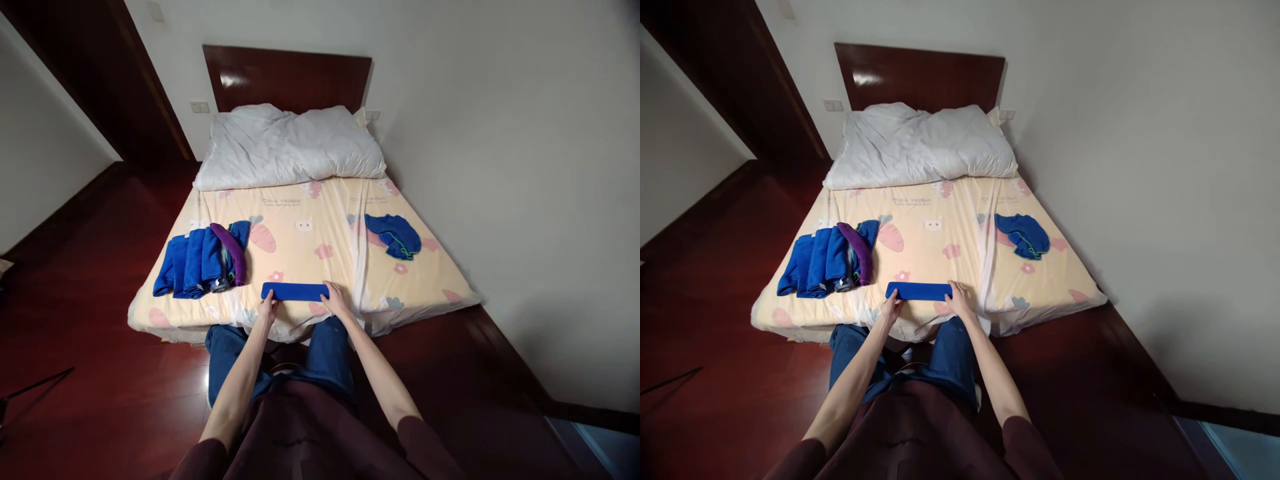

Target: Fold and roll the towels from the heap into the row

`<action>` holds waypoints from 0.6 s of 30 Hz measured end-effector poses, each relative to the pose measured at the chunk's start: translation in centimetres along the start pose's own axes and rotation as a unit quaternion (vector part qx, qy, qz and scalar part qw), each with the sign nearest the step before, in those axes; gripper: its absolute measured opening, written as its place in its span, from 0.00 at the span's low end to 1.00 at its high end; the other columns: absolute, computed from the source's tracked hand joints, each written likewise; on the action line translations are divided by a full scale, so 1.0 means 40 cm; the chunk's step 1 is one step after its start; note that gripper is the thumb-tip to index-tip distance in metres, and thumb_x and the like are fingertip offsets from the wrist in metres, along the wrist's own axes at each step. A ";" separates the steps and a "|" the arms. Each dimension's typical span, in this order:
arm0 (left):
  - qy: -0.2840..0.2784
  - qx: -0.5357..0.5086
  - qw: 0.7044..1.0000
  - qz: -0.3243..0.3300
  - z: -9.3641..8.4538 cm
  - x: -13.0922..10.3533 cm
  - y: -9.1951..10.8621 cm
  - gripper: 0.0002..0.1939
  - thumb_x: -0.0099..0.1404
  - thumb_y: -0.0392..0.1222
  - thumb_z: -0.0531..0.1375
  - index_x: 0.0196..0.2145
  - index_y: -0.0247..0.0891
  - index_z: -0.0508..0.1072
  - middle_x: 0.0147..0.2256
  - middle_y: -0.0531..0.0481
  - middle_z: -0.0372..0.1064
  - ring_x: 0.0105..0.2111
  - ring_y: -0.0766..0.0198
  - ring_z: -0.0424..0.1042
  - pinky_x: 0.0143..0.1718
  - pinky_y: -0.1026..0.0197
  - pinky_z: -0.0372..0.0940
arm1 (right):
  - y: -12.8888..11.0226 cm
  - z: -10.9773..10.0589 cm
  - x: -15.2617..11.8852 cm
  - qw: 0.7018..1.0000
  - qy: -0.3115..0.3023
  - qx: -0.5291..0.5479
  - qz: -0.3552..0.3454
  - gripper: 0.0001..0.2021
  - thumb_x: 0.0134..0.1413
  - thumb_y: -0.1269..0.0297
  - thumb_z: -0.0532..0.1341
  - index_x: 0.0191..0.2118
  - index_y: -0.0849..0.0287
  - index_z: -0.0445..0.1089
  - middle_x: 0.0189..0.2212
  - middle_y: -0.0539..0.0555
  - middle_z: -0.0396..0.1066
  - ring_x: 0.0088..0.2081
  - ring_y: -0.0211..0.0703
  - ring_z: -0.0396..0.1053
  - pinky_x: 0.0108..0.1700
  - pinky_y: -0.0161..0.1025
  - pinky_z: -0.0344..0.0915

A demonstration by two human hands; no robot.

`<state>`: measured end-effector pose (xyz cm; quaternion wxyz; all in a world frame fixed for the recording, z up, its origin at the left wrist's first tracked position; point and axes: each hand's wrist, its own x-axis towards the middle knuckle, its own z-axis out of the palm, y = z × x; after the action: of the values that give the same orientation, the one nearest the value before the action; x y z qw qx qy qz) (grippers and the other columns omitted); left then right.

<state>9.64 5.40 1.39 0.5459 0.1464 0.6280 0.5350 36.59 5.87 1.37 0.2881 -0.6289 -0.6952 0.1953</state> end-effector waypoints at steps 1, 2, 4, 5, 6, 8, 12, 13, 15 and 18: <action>0.011 -0.011 1.000 -0.010 0.003 0.002 0.008 0.20 0.66 0.50 0.65 0.26 0.45 0.58 0.16 0.60 0.54 0.20 0.65 0.68 0.40 0.53 0.76 | -0.013 0.006 0.009 1.000 -0.022 -0.012 -0.004 0.25 0.53 0.72 0.62 0.59 0.57 0.71 0.58 0.62 0.73 0.62 0.53 0.70 0.67 0.54 0.65; 0.017 -0.019 1.000 -0.015 0.004 0.002 0.017 0.20 0.64 0.50 0.67 0.26 0.45 0.59 0.16 0.60 0.55 0.20 0.65 0.68 0.39 0.54 0.76 | -0.025 0.014 0.014 0.999 -0.038 -0.022 -0.005 0.25 0.54 0.73 0.61 0.59 0.58 0.71 0.59 0.62 0.73 0.62 0.52 0.69 0.67 0.53 0.65; 0.020 -0.031 0.999 -0.018 0.005 -0.002 0.035 0.19 0.60 0.49 0.70 0.28 0.43 0.62 0.18 0.58 0.59 0.21 0.64 0.70 0.37 0.54 0.76 | -0.043 0.028 0.018 0.998 -0.055 -0.039 0.003 0.25 0.55 0.75 0.60 0.59 0.59 0.72 0.60 0.63 0.72 0.63 0.51 0.68 0.67 0.52 0.65; 0.016 -0.036 0.999 -0.014 0.004 -0.006 0.045 0.18 0.59 0.49 0.70 0.30 0.41 0.64 0.20 0.57 0.62 0.22 0.64 0.71 0.37 0.55 0.75 | -0.049 0.032 0.018 0.997 -0.060 -0.046 0.010 0.25 0.55 0.76 0.60 0.60 0.59 0.71 0.60 0.63 0.72 0.64 0.51 0.68 0.68 0.51 0.64; 0.007 -0.038 0.999 -0.002 0.003 -0.011 0.056 0.18 0.58 0.49 0.71 0.31 0.41 0.66 0.22 0.55 0.65 0.23 0.64 0.72 0.37 0.55 0.75 | -0.055 0.034 0.017 0.996 -0.066 -0.053 0.018 0.26 0.55 0.76 0.60 0.60 0.60 0.71 0.60 0.64 0.72 0.64 0.51 0.67 0.68 0.50 0.63; -0.035 -0.027 0.998 0.049 0.001 -0.024 0.080 0.19 0.55 0.50 0.72 0.34 0.39 0.68 0.26 0.52 0.69 0.27 0.63 0.73 0.38 0.55 0.74 | -0.064 0.029 0.018 0.994 -0.081 -0.062 0.029 0.27 0.55 0.76 0.62 0.62 0.63 0.69 0.61 0.65 0.71 0.66 0.52 0.66 0.69 0.50 0.61; -0.154 0.009 0.976 0.156 0.006 -0.057 0.155 0.27 0.50 0.57 0.73 0.39 0.36 0.71 0.36 0.47 0.74 0.37 0.59 0.76 0.43 0.55 0.73 | -0.088 0.003 0.031 0.994 -0.101 -0.049 0.007 0.34 0.49 0.77 0.66 0.64 0.60 0.66 0.61 0.64 0.70 0.66 0.54 0.64 0.69 0.52 0.58; -0.189 0.023 0.967 0.171 0.009 -0.064 0.180 0.29 0.50 0.58 0.73 0.40 0.36 0.72 0.38 0.46 0.75 0.39 0.58 0.76 0.44 0.54 0.73 | -0.098 -0.003 0.036 0.994 -0.102 -0.035 -0.002 0.35 0.48 0.77 0.67 0.64 0.58 0.66 0.61 0.63 0.71 0.66 0.54 0.65 0.69 0.52 0.59; -0.258 0.060 0.943 0.201 0.013 -0.076 0.239 0.30 0.51 0.59 0.73 0.42 0.34 0.72 0.39 0.45 0.75 0.41 0.56 0.76 0.45 0.53 0.72 | -0.121 -0.011 0.051 0.994 -0.112 0.010 -0.011 0.35 0.46 0.76 0.68 0.62 0.56 0.68 0.59 0.61 0.73 0.62 0.54 0.69 0.66 0.50 0.63; -0.319 0.103 0.909 0.248 0.016 -0.086 0.342 0.29 0.54 0.58 0.72 0.44 0.34 0.73 0.40 0.43 0.76 0.42 0.54 0.76 0.47 0.51 0.72 | -0.167 -0.005 0.078 0.984 -0.142 0.106 0.014 0.28 0.44 0.75 0.70 0.55 0.59 0.74 0.49 0.61 0.79 0.50 0.54 0.77 0.55 0.47 0.71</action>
<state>5.97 8.36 14.68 0.5484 0.5158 0.4156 0.5103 31.50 8.07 6.23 0.2483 -0.5705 -0.6957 0.3590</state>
